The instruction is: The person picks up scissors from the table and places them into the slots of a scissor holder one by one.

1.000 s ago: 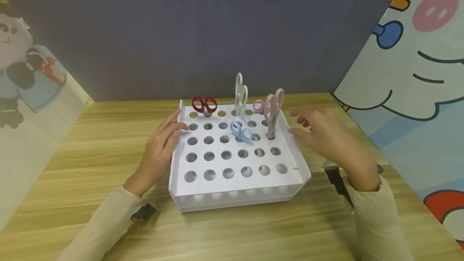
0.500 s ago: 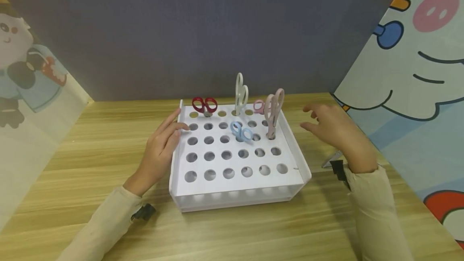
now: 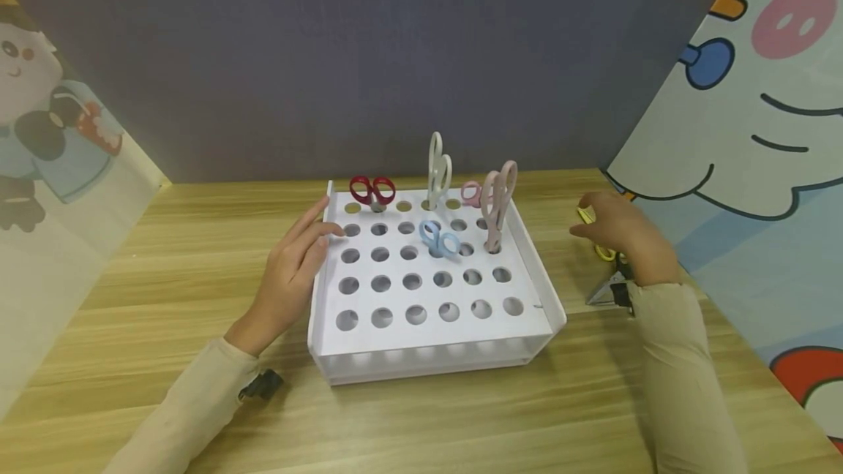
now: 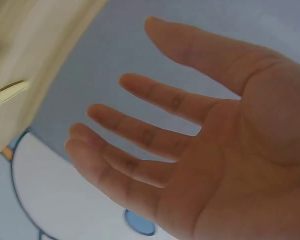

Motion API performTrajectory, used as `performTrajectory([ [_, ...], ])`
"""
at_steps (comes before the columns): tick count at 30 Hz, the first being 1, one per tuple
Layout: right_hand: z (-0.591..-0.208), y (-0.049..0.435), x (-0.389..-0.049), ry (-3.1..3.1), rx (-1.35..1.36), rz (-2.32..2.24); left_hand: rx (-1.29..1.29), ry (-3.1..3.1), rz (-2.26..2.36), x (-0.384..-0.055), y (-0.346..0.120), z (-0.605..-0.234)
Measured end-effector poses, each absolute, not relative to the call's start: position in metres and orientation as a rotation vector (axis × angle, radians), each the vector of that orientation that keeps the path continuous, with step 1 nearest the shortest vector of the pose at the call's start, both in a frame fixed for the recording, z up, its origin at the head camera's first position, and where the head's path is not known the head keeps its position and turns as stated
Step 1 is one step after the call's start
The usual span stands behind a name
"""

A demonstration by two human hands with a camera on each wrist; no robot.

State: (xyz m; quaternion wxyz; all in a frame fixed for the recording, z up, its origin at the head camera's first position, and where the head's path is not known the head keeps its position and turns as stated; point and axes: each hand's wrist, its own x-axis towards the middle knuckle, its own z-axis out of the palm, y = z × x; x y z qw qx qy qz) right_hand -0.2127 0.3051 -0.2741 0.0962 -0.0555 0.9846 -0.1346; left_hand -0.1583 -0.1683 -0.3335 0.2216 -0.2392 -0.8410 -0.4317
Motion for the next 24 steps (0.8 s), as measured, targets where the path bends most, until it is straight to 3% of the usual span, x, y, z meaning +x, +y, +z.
performTrajectory([
  [24, -0.318, 0.354, -0.236, 2.741, -0.061, -0.315, -0.667, -2.309, -1.201, -0.159, -0.168, -0.332],
])
